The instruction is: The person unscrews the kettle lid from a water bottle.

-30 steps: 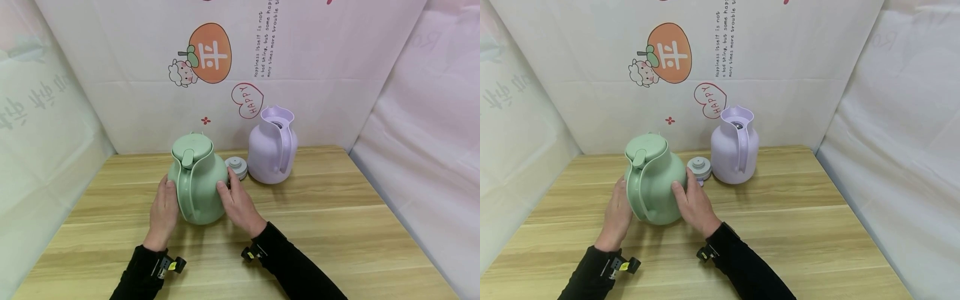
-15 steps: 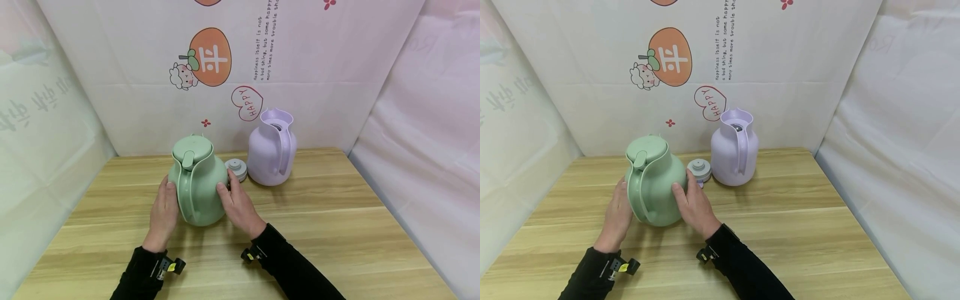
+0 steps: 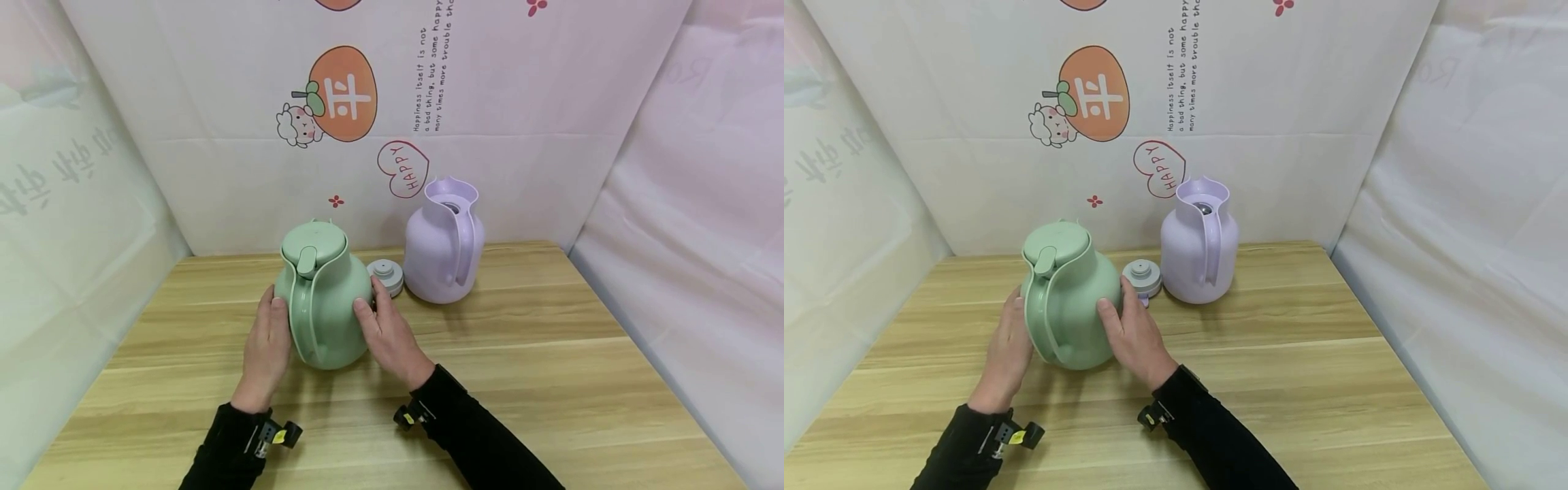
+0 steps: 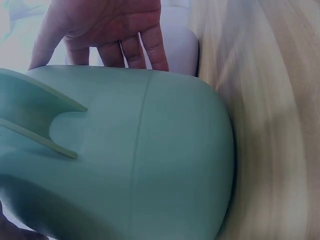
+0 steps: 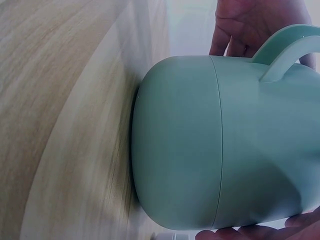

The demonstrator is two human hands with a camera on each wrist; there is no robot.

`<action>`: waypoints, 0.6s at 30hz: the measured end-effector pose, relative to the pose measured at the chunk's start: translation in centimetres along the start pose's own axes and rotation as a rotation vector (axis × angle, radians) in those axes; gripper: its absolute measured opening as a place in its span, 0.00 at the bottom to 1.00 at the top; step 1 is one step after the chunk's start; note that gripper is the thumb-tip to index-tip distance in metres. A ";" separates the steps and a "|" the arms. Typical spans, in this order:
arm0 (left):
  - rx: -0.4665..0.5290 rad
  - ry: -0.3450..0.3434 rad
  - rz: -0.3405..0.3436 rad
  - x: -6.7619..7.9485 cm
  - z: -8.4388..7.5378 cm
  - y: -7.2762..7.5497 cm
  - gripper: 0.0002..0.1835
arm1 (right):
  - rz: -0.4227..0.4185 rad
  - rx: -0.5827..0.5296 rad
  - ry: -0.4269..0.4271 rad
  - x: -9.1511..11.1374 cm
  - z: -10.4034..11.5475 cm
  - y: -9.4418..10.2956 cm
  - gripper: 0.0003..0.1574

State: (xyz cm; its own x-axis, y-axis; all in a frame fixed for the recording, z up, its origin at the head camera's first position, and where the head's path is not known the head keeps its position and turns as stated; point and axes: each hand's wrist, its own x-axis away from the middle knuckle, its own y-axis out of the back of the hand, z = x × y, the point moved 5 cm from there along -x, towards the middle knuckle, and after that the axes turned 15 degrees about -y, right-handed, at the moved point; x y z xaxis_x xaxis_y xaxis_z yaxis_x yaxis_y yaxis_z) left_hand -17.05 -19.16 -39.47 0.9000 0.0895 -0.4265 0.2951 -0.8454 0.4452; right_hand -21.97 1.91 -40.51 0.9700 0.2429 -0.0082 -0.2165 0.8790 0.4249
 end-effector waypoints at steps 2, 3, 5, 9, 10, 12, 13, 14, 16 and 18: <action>-0.011 -0.007 -0.003 0.0 -0.2 0.2 0.38 | -0.001 0.001 0.002 0.0 0.0 0.0 0.48; -0.014 -0.018 -0.010 0.0 -0.3 0.3 0.38 | -0.001 0.000 0.004 0.0 0.1 0.0 0.48; -0.025 -0.054 -0.038 0.0 -0.6 0.6 0.38 | 0.000 0.000 0.005 0.0 0.0 0.0 0.48; -0.040 -0.165 -0.147 0.1 -1.5 1.3 0.32 | 0.002 -0.002 0.011 -0.1 -0.1 0.0 0.48; -0.041 -0.196 -0.182 0.2 -1.8 1.4 0.31 | 0.003 -0.002 0.012 -0.1 -0.1 0.0 0.48; -0.028 -0.257 -0.251 0.6 -2.3 1.7 0.27 | 0.005 -0.001 0.013 -0.2 -0.1 0.0 0.48; -0.018 -0.287 -0.281 0.8 -2.6 1.9 0.26 | 0.006 -0.001 0.013 -0.2 -0.1 0.0 0.48; 0.001 -0.326 -0.306 1.1 -3.0 2.0 0.24 | 0.006 0.000 0.012 -0.2 -0.1 0.0 0.48; 0.032 -0.395 -0.336 1.5 -3.6 2.1 0.20 | 0.006 0.000 0.012 -0.2 -0.1 0.0 0.48; 0.062 -0.444 -0.333 2.0 -4.2 2.1 0.18 | 0.004 0.000 0.014 -0.2 -0.1 0.0 0.48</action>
State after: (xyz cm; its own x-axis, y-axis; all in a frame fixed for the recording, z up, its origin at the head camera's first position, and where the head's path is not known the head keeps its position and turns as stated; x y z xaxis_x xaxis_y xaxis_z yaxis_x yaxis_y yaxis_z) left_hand -13.26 -18.56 -36.04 0.5360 0.1378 -0.8329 0.5086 -0.8401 0.1884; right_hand -22.12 1.88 -40.58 0.9675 0.2521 -0.0192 -0.2204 0.8781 0.4247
